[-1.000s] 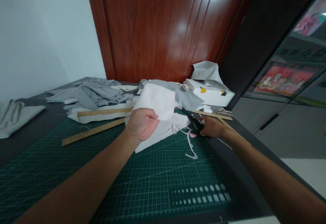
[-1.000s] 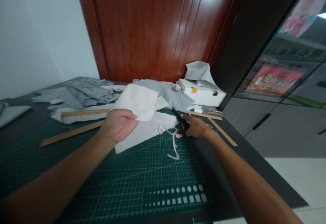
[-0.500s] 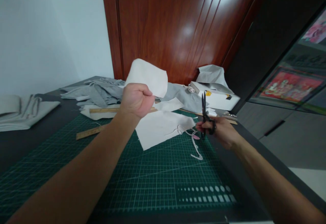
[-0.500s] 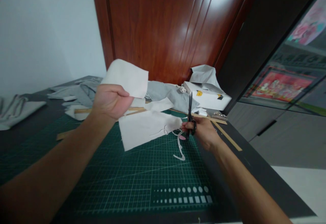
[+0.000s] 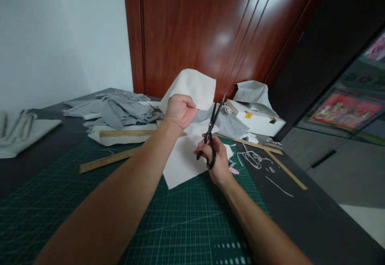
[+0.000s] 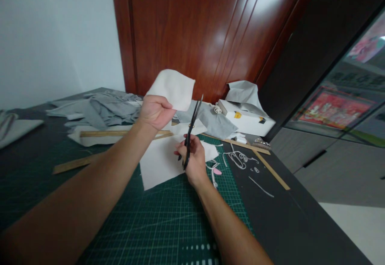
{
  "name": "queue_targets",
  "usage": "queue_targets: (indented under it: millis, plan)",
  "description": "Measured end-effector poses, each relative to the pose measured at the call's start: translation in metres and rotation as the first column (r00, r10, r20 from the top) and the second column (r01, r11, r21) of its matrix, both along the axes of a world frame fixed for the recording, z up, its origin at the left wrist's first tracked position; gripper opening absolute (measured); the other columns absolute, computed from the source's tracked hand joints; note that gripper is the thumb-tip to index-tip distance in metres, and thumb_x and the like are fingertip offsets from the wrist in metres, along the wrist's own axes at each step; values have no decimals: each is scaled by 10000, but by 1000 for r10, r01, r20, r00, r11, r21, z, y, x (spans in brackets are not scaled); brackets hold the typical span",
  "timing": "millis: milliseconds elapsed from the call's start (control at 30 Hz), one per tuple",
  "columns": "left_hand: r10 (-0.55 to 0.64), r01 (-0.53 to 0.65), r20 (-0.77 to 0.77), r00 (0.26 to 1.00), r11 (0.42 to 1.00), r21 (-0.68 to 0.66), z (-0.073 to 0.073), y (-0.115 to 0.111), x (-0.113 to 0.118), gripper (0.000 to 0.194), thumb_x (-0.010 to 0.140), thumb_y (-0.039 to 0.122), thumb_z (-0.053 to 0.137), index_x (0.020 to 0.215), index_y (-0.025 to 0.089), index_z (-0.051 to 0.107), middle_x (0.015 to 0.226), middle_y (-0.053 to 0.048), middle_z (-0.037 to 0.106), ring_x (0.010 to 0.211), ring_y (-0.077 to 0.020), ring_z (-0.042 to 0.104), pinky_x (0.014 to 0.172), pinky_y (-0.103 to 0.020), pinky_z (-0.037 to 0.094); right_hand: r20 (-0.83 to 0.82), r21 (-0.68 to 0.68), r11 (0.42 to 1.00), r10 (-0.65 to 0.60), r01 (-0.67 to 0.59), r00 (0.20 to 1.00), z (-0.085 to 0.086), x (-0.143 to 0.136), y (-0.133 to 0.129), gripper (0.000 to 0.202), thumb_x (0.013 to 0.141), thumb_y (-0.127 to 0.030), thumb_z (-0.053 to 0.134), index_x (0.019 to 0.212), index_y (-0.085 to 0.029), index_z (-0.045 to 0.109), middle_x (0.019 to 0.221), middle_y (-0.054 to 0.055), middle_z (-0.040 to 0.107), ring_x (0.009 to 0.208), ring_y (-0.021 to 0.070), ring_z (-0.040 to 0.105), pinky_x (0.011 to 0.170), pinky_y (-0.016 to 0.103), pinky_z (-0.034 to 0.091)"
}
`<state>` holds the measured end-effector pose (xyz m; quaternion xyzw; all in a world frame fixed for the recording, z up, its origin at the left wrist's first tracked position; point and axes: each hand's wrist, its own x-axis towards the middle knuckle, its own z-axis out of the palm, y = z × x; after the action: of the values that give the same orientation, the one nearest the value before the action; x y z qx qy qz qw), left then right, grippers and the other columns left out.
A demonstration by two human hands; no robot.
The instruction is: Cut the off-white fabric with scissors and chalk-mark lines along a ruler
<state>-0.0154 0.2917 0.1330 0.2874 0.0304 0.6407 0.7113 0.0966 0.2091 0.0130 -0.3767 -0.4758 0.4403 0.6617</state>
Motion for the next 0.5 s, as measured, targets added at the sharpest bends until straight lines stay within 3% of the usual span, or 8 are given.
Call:
queue_targets:
  millis: [267, 500]
  plan:
    - [-121, 118, 29, 992, 990, 77, -5, -11, 19, 972, 425, -72, 492, 1307, 210, 786, 1216, -29, 846, 1427, -378, 647, 1332, -696, 309, 136, 25, 1000, 15, -19, 991, -13, 6, -29, 370, 804, -291, 829, 1148, -236, 704, 862, -30, 699, 762, 207, 747, 742, 349, 591]
    - [-126, 125, 32, 992, 991, 44, -10, -29, 7, 922, 437, -71, 511, 1273, 199, 790, 1192, -53, 843, 1370, -406, 684, 1302, -739, 317, 182, 74, 997, -6, -8, 983, -10, -1, -36, 369, 809, -293, 804, 1156, -254, 684, 878, -35, 685, 750, 206, 750, 778, 365, 594]
